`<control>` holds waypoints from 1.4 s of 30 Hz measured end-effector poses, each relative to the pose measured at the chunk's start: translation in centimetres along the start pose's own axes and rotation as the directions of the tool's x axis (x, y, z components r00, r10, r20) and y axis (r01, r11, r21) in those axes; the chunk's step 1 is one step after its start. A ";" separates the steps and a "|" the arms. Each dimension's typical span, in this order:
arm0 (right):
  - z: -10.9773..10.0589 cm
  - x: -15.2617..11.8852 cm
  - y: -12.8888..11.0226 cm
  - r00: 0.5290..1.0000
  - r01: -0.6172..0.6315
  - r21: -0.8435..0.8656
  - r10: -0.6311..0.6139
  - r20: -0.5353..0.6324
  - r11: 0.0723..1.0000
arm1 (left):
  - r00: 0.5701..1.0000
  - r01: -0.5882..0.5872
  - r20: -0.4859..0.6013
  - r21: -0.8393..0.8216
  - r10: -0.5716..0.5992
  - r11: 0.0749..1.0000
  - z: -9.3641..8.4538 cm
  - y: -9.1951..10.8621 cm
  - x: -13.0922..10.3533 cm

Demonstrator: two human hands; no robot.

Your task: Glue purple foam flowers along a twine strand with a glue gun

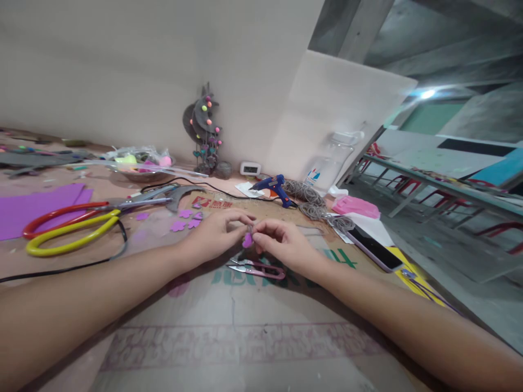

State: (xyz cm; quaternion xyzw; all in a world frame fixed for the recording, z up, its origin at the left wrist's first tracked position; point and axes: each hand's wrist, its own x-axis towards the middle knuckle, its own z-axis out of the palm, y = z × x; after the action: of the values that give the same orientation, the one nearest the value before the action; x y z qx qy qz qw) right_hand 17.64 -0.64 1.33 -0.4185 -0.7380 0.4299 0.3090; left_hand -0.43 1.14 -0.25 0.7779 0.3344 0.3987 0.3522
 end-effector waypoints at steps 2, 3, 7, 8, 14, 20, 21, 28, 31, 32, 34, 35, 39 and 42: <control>-0.2 0.2 0.1 1.000 -0.010 -0.051 0.009 -0.026 0.999 | 0.994 0.098 -0.035 -0.131 -0.103 0.987 -0.2 0.3 0.0; -0.4 0.3 0.2 0.999 -0.012 -0.086 0.008 -0.048 0.996 | 0.988 0.137 -0.038 -0.212 -0.148 0.967 -0.2 0.4 -0.1; -0.8 0.6 0.6 0.995 0.009 -0.274 -0.037 -0.096 0.962 | 0.971 0.207 -0.027 -0.408 -0.239 0.889 -0.4 0.2 0.0; -0.9 0.6 0.7 0.995 0.017 -0.319 -0.048 -0.092 0.947 | 0.970 0.205 -0.037 -0.411 -0.241 0.888 -0.5 0.0 0.1; -0.9 0.5 0.9 0.984 0.048 -0.441 -0.118 -0.133 0.896 | 0.970 0.183 -0.086 -0.359 -0.228 0.915 -0.4 -0.3 0.3; -1.1 0.6 1.8 0.964 0.064 -0.522 -0.188 -0.187 0.850 | 0.947 0.215 -0.151 -0.357 -0.284 0.909 0.4 -0.5 0.1; -1.1 0.6 1.9 0.962 0.064 -0.545 -0.196 -0.188 0.836 | 0.947 0.212 -0.155 -0.353 -0.281 0.911 0.5 -0.4 0.1; -1.2 0.5 2.0 0.962 0.074 -0.599 -0.216 -0.169 0.797 | 0.965 0.122 -0.212 -0.167 -0.157 0.978 0.0 0.4 -0.3; -1.3 0.6 2.0 0.962 0.044 -0.595 -0.195 -0.191 0.802 | 0.965 0.114 -0.223 -0.121 -0.139 0.986 0.0 0.2 -0.4; -1.3 0.6 2.1 0.963 0.036 -0.588 -0.186 -0.197 0.808 | 0.968 0.126 -0.210 -0.073 -0.139 0.989 0.0 0.1 -0.4; -1.3 0.6 2.2 0.965 0.027 -0.571 -0.172 -0.200 0.821 | 0.971 0.155 -0.187 0.033 -0.147 0.987 0.0 0.0 -0.4; -1.3 0.6 2.2 0.965 0.027 -0.563 -0.168 -0.200 0.826 | 0.971 0.168 -0.185 0.059 -0.154 0.984 0.1 0.0 -0.4; -1.3 0.6 2.2 0.968 0.028 -0.557 -0.163 -0.193 0.830 | 0.970 0.179 -0.172 0.042 -0.169 0.983 0.3 0.5 -0.4; -1.2 0.6 2.1 0.967 0.032 -0.572 -0.169 -0.188 0.820 | 0.983 0.154 -0.112 0.107 -0.142 0.982 0.3 0.7 -0.4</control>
State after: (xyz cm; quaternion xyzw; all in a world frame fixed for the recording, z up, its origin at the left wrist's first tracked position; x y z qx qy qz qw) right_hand 19.08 0.88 0.06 -0.4982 -0.8121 0.1240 0.2773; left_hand -0.17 0.33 0.05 0.7480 0.4317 0.3916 0.3175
